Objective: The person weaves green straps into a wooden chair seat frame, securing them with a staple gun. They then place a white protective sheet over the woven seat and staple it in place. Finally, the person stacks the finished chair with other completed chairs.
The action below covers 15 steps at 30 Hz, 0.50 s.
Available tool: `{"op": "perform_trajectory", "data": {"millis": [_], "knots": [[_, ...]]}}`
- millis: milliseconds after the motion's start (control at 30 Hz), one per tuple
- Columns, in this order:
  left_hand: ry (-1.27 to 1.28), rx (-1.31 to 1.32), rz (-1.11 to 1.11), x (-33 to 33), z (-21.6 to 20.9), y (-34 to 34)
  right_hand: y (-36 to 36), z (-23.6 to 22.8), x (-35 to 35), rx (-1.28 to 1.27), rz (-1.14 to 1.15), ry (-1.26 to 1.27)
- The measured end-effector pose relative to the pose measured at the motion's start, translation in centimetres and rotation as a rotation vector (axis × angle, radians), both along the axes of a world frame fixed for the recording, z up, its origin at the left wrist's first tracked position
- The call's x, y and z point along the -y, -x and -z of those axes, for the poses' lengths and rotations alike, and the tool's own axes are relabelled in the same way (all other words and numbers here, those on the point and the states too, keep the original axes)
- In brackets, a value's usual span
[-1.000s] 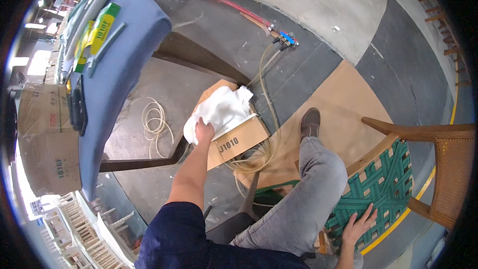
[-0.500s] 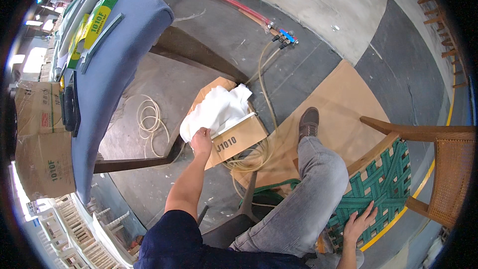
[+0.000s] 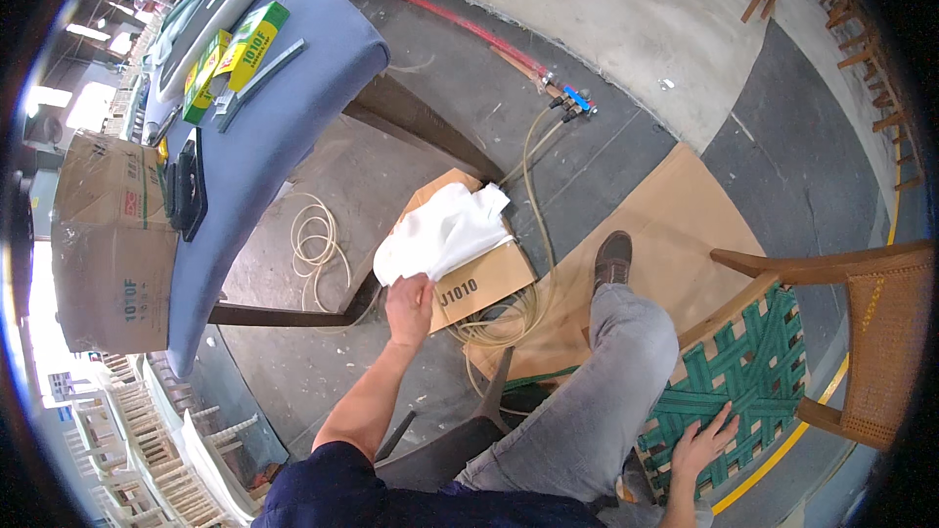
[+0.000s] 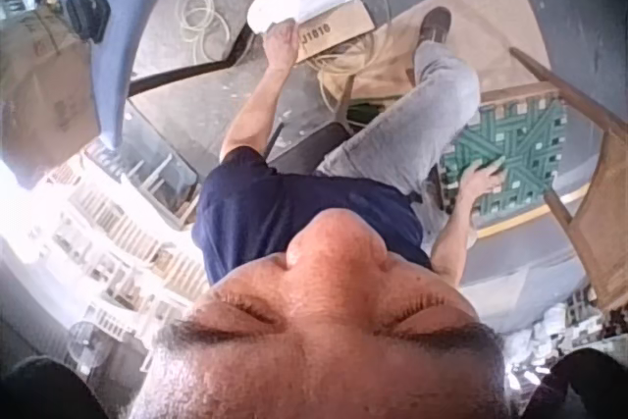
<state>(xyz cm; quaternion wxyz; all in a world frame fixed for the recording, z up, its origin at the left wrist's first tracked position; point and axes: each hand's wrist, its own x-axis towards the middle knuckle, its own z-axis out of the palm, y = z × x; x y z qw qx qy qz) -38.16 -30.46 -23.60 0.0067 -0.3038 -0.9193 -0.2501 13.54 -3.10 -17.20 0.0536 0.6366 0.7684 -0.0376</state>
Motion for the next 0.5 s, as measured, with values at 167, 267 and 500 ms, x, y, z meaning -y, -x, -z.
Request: {"op": "perform_trajectory", "data": {"millis": [167, 267, 500], "knots": [[-0.32, 0.067, 0.184, -4.2, -7.0, -8.1, 0.0, -1.6, -0.4, -0.098, 0.035, 0.117], [-0.497, 0.127, 0.348, -7.5, -13.0, -12.6, -1.4, -2.4, -1.5, -0.286, 0.08, 0.177], [-0.666, 0.244, 0.787, -7.6, -25.4, -19.0, 7.4, -10.2, -5.0, -1.358, -0.01, 0.603]]}}
